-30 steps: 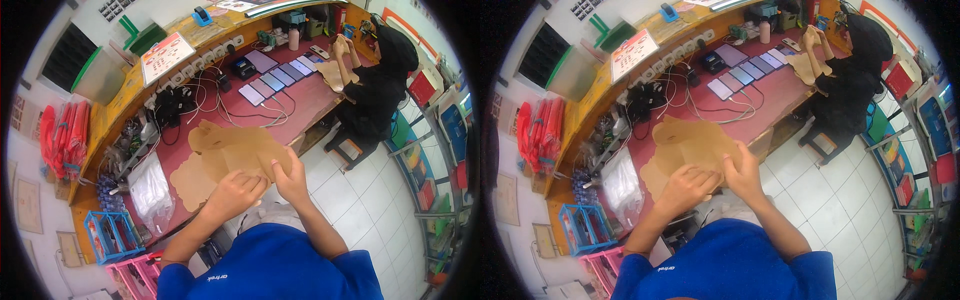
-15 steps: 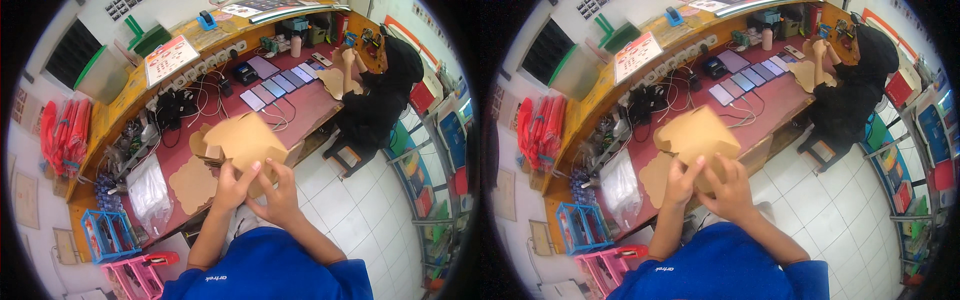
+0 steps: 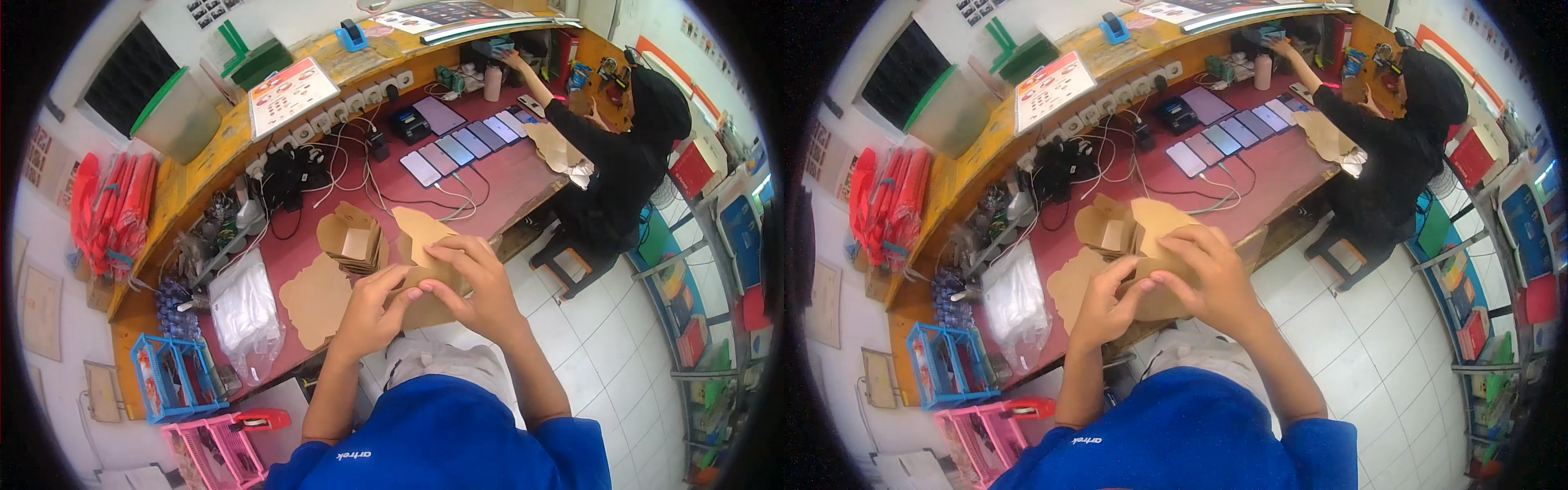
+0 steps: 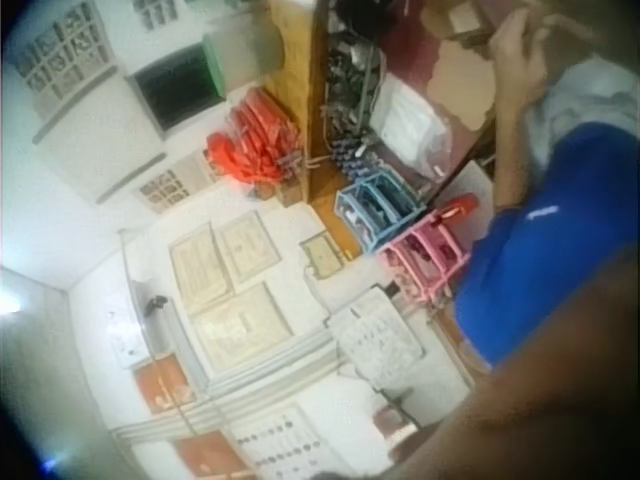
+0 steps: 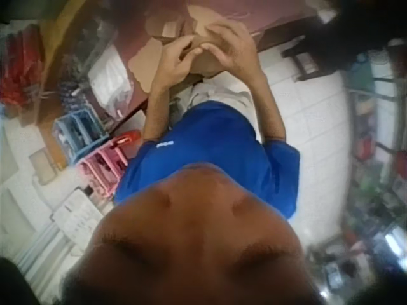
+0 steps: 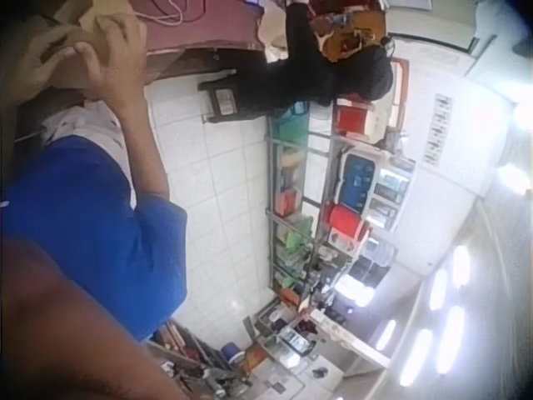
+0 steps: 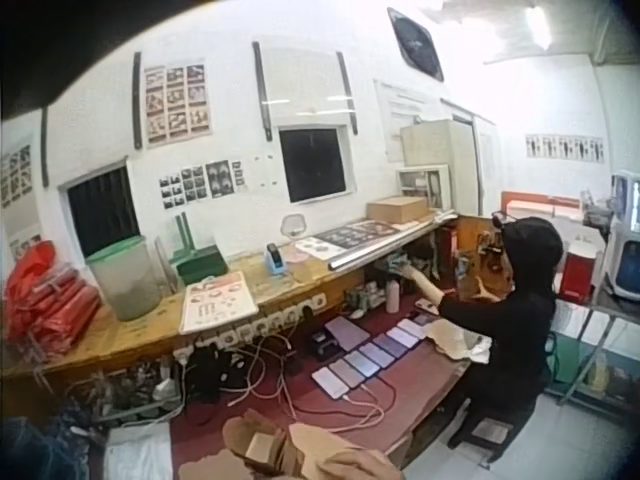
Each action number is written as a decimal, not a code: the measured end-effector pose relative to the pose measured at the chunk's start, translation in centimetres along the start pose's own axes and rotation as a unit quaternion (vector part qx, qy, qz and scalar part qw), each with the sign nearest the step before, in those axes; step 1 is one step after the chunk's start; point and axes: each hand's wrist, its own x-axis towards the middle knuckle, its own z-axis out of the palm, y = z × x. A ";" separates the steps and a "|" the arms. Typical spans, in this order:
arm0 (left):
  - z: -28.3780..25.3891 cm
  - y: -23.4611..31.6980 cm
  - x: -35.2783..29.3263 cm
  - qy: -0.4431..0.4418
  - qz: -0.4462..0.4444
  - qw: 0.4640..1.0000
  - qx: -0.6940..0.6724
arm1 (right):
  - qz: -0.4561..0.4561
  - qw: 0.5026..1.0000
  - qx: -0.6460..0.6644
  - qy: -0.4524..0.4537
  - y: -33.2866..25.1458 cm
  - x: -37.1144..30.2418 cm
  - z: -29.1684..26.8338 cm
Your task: The person assembles cardboard food containers by hand, folding the flaps and interlocking the tabs to form the box structure before stacking them.
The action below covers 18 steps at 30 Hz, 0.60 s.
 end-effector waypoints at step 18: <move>-0.1 1.3 3.0 0.133 0.161 0.956 0.207 | 0.047 0.995 0.066 0.053 0.5 0.3 0.8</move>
